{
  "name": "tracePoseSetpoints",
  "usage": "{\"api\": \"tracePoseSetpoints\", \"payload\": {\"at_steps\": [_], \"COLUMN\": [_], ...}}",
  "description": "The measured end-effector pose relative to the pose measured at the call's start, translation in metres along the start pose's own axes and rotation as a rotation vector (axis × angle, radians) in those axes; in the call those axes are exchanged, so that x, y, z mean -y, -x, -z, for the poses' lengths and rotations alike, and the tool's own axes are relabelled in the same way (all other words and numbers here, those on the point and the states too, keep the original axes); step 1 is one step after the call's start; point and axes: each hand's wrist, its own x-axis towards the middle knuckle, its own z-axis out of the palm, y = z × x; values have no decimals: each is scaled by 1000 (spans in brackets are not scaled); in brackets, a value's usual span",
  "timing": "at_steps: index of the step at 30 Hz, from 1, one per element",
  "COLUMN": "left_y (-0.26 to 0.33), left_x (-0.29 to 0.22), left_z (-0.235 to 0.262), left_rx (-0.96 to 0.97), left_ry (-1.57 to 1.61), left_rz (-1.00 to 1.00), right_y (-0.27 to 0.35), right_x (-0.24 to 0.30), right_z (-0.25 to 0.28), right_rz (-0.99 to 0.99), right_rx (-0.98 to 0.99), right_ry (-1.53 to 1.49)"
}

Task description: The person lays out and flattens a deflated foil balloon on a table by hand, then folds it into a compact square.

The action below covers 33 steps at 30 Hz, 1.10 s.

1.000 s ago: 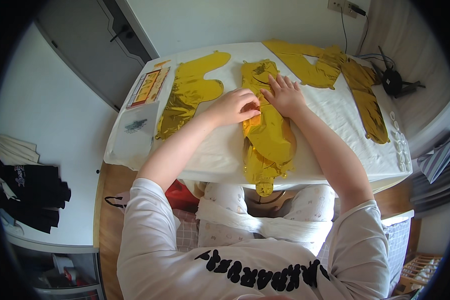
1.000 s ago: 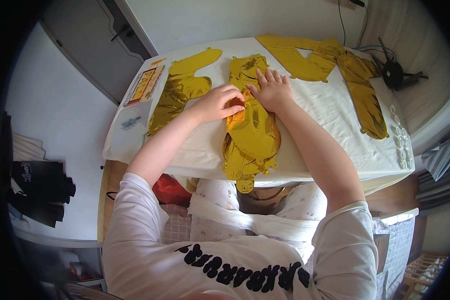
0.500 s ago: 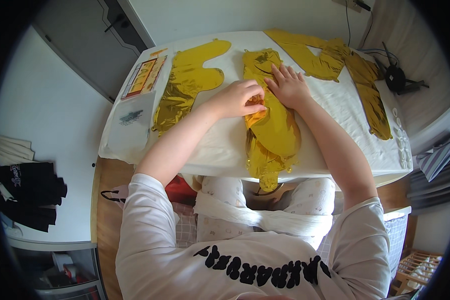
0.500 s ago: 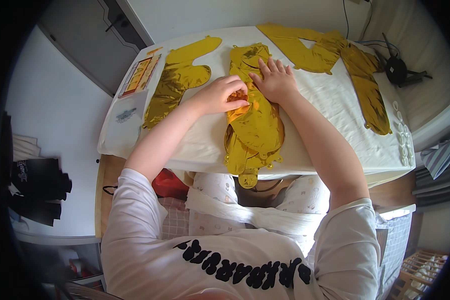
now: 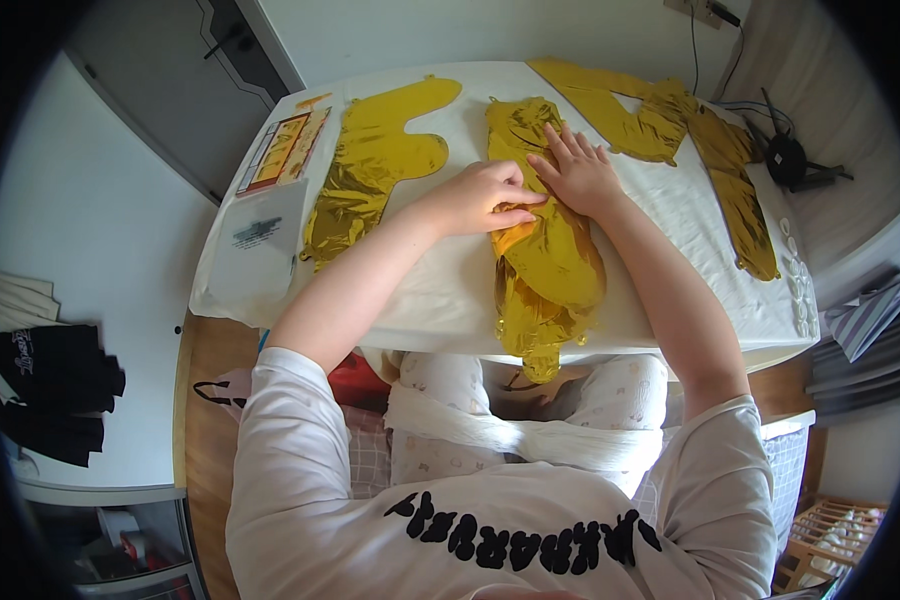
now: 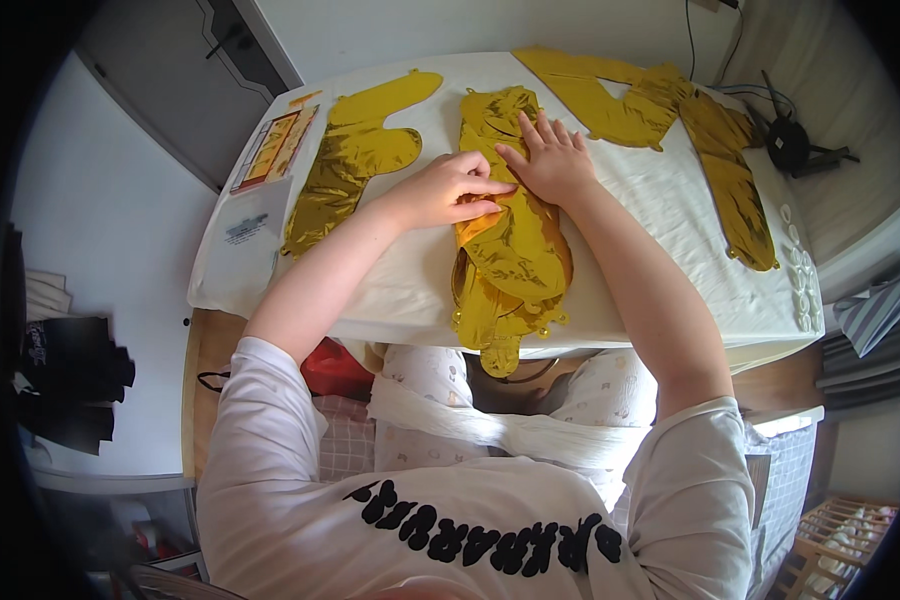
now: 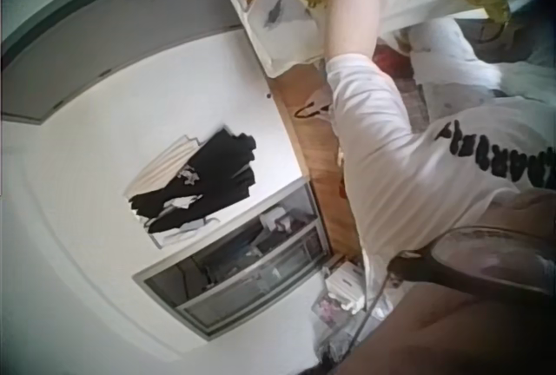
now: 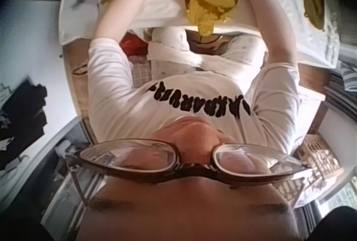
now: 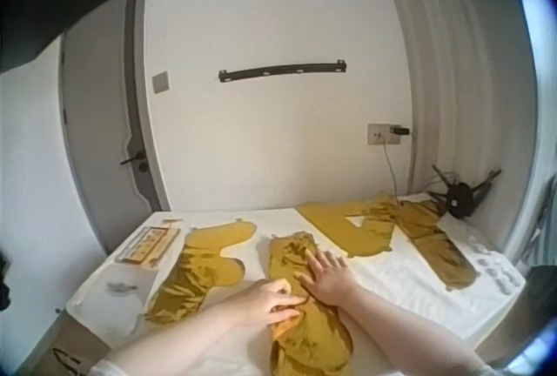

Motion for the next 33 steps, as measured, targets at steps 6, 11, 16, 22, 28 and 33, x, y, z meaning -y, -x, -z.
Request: {"api": "tracePoseSetpoints", "payload": {"at_steps": [6, 11, 16, 22, 28, 33], "left_y": [1, -3, 2, -4, 1, 3], "left_x": [1, 1, 8, 6, 13, 14], "left_z": [1, -1, 0, -2, -5, -7], "left_rx": [6, -15, -50, 65, 1, -20], "left_ry": [-53, -29, -39, 37, -21, -28], "left_rz": [-37, -51, -140, 11, -87, -101], "right_y": [-1, 3, 48, 116, 124, 129], "right_x": [-3, -7, 29, 66, 62, 64], "right_z": [2, 19, 74, 76, 67, 62], "right_rz": [-22, -10, 443, 1017, 976, 960], "right_rx": [1, -52, -7, -202, -198, -210], "right_ry": [-179, -385, -547, -178, -129, -114]}}
